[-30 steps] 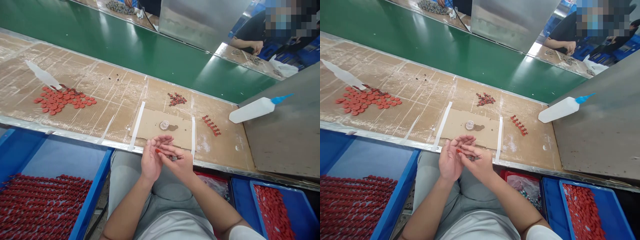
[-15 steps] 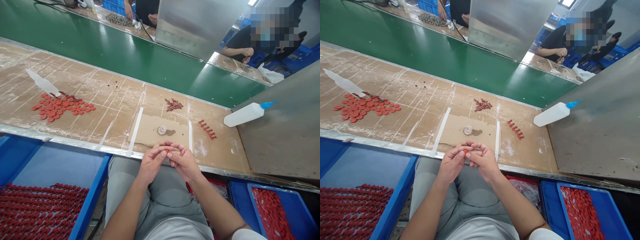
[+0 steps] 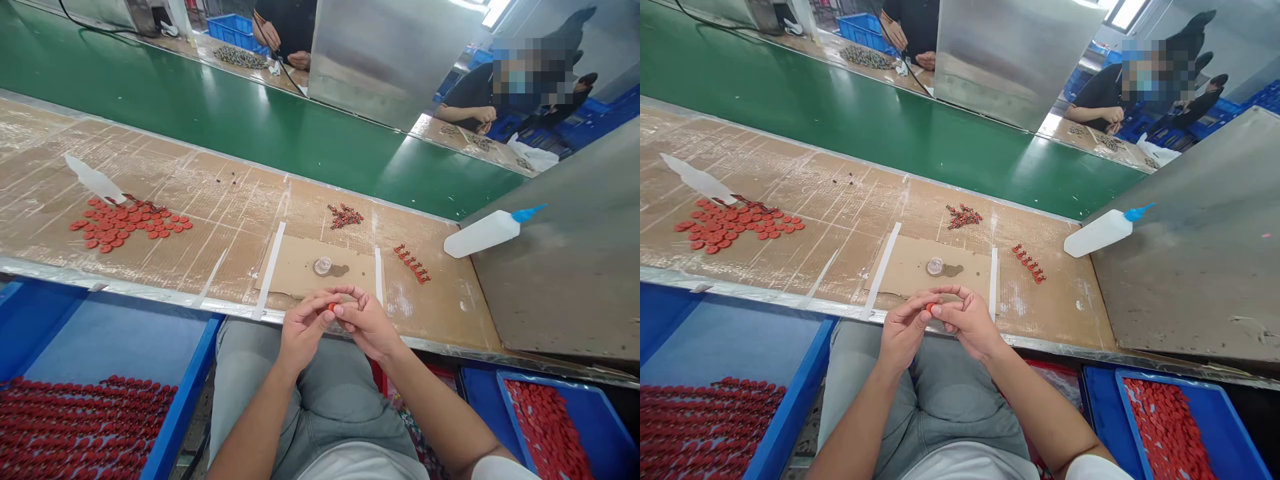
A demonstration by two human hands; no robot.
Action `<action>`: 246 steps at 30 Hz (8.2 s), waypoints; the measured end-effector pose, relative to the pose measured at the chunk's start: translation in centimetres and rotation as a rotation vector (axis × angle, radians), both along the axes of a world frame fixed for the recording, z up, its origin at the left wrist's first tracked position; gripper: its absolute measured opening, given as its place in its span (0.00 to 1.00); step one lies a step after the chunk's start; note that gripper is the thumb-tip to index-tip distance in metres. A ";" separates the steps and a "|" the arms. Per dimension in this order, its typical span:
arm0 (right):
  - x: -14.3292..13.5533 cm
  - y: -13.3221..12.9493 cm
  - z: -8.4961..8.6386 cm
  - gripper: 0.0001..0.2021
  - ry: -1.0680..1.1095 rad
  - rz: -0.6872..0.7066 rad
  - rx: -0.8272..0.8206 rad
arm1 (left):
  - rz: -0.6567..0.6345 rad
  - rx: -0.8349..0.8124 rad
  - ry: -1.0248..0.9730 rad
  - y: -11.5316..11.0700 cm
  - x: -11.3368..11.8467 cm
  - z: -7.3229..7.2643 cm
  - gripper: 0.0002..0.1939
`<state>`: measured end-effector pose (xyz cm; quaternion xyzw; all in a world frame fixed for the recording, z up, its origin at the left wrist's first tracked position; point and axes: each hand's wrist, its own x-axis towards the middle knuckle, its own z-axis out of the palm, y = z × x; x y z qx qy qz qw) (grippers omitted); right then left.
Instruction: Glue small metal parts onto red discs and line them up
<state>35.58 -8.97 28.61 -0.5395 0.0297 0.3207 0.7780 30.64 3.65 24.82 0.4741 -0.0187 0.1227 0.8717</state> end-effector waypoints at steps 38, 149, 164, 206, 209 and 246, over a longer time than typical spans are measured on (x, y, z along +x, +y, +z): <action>23.3 4.6 -1.1 0.14 -1.416 0.020 -1.065 | 0.153 -0.493 0.298 2.0 0.9 -0.5 0.13; 8.0 2.1 -3.5 0.07 -1.466 -0.270 -0.642 | 0.176 -0.452 0.310 1.7 1.4 -0.4 0.13; 8.0 2.2 -3.4 0.04 -1.525 -0.232 -0.708 | 0.154 -0.457 0.305 1.8 1.3 -0.6 0.14; 0.1 2.5 1.6 0.11 -0.662 -0.248 -0.137 | 0.075 -0.476 0.305 0.8 -0.3 1.6 0.10; -0.2 2.6 1.5 0.12 -0.781 -0.265 -0.209 | 0.088 -0.472 0.312 0.8 -0.3 1.6 0.10; 0.2 2.5 -0.4 0.18 -1.161 -0.269 -0.301 | 0.159 -0.449 0.260 0.6 -0.2 0.5 0.09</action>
